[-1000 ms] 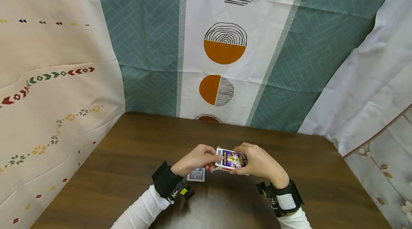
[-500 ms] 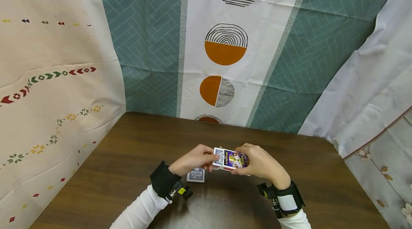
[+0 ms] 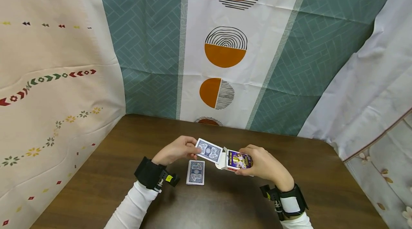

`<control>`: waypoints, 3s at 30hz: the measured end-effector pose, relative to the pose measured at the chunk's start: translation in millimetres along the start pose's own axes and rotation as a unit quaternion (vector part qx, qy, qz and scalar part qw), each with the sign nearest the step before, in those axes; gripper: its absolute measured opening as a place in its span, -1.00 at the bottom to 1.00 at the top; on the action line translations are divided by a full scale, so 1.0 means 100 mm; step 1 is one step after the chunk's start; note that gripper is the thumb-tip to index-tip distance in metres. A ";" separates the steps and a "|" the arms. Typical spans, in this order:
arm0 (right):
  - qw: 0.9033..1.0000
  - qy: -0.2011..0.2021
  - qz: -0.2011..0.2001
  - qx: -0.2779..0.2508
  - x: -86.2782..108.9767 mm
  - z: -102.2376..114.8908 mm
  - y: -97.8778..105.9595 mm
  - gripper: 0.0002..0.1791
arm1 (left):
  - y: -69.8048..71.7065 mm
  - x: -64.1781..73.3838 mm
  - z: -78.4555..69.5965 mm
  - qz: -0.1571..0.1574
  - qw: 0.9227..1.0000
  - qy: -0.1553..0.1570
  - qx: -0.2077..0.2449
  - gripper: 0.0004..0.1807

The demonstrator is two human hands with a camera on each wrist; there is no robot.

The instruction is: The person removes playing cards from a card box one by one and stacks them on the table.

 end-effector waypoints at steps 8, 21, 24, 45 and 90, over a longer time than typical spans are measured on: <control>1.000 -0.001 0.003 -0.007 0.00 -0.07 -0.02 -0.35 | 0.35 0.01 0.17 -0.099 0.994 0.022 -0.043 -0.72; 1.000 -0.011 0.008 0.003 -0.04 -0.12 -0.04 -0.33 | 0.55 0.01 0.42 -0.084 0.994 0.057 -0.041 -0.75; 1.000 -0.011 0.012 0.004 -0.04 -0.13 -0.06 -0.34 | 0.53 0.03 0.45 -0.055 0.995 0.062 -0.052 -0.76; 1.000 -0.014 0.020 -0.004 -0.04 -0.20 -0.08 -0.36 | 0.24 -0.08 0.72 -0.148 0.972 0.092 -0.157 -0.66; 0.999 -0.011 0.037 -0.008 -0.06 -0.26 -0.14 -0.38 | 0.13 -0.06 0.71 -0.162 0.954 0.047 -0.248 -0.86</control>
Point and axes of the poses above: each hand's wrist, its own x-axis away from the middle knuckle, its own y-axis out of the back of the hand, z = x × y, the point moved 4 cm from there along -x, towards the middle knuckle, and after that the axes turned 15 degrees about -y, right-handed, at the moved point
